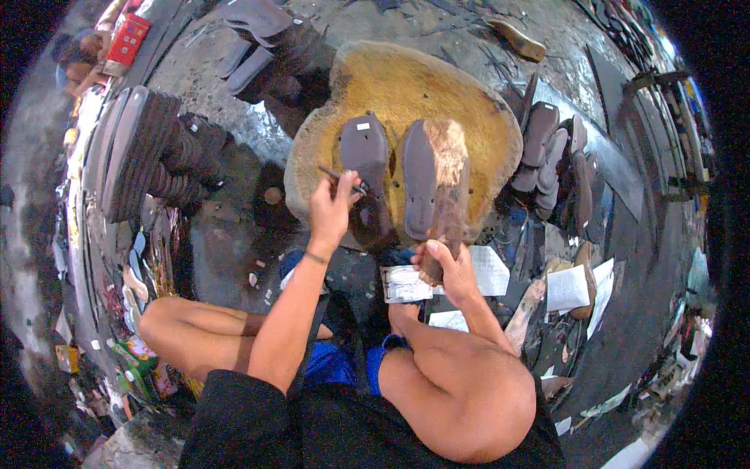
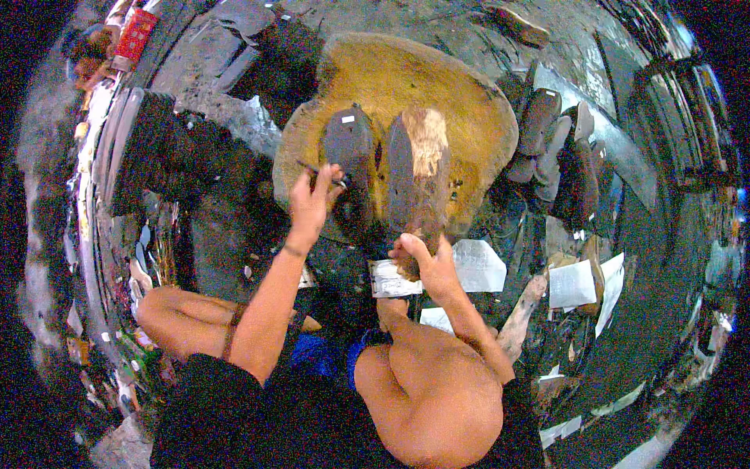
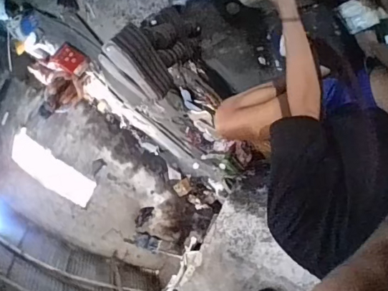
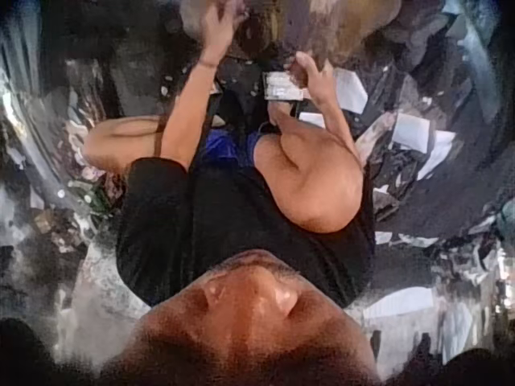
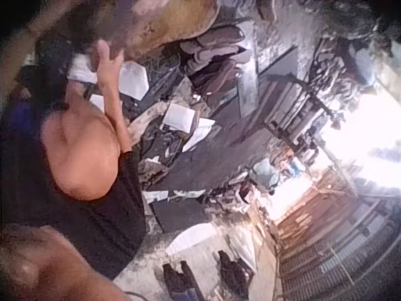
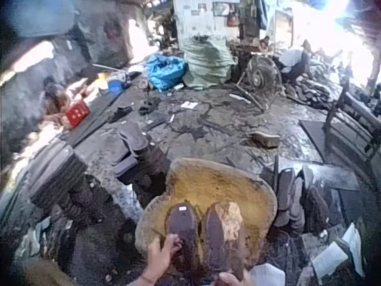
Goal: The person sits on the floor and uses a hammer and small metal pins to attach straps to the soles of several sandals. They repeatedly position the pins and strike them with the hammer to secure the components.
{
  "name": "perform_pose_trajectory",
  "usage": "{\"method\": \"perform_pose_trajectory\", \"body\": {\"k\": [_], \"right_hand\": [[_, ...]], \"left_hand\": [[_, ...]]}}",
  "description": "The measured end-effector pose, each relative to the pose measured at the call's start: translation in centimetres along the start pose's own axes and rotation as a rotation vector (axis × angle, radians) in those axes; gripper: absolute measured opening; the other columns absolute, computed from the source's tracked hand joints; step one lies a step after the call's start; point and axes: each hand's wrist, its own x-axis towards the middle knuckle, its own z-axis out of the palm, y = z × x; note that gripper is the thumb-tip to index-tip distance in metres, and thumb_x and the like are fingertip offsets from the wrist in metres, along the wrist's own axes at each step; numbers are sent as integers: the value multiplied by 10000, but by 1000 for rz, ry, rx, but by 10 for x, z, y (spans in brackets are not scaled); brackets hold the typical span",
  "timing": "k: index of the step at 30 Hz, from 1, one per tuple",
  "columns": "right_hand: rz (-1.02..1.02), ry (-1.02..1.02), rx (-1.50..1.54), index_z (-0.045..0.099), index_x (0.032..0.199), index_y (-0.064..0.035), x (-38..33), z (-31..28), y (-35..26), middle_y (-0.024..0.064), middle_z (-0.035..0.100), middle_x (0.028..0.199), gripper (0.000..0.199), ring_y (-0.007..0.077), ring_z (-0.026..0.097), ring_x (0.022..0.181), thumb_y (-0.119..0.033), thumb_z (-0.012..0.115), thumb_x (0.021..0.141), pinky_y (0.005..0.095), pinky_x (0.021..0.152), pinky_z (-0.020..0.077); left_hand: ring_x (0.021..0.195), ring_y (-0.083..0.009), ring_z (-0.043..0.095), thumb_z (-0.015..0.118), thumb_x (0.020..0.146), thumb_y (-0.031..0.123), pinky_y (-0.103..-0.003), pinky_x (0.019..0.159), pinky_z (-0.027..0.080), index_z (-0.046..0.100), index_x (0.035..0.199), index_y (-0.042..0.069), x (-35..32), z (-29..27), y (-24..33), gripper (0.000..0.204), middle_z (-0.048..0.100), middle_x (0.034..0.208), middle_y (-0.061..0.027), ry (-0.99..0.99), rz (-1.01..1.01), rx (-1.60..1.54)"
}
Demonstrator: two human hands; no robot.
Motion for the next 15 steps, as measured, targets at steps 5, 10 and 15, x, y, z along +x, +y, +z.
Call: {"method": "perform_pose_trajectory", "body": {"k": [5, 10, 15], "right_hand": [[76, 43, 104, 575, 1119, -45, 7, 26, 34, 52, 632, 1000, 334, 143, 609, 877, -256, 715, 902, 336, 798, 518], [0, 116, -165, 562, 1092, -16, 6, 7, 39, 73, 652, 937, 327, 162, 648, 785, -226, 719, 896, 323, 702, 554], [-61, 116, -144, 550, 1060, -20, -8, 18, 17, 98, 678, 857, 303, 155, 659, 724, -208, 719, 891, 303, 613, 564]], "left_hand": [[846, -89, 622, 641, 970, 168, -262, 739, 521, 696, 975, -34, -107, 15, -16, 209, 708, 955, -47, -157, 92, -77], [902, -152, 677, 575, 1005, 213, -282, 764, 579, 610, 1100, -14, -47, -14, -32, 249, 703, 1019, -102, 8, -76, -346], [904, -170, 693, 575, 1003, 230, -298, 755, 591, 592, 1112, 11, -2, -18, -43, 245, 704, 1033, -128, 18, 34, -195]]}}
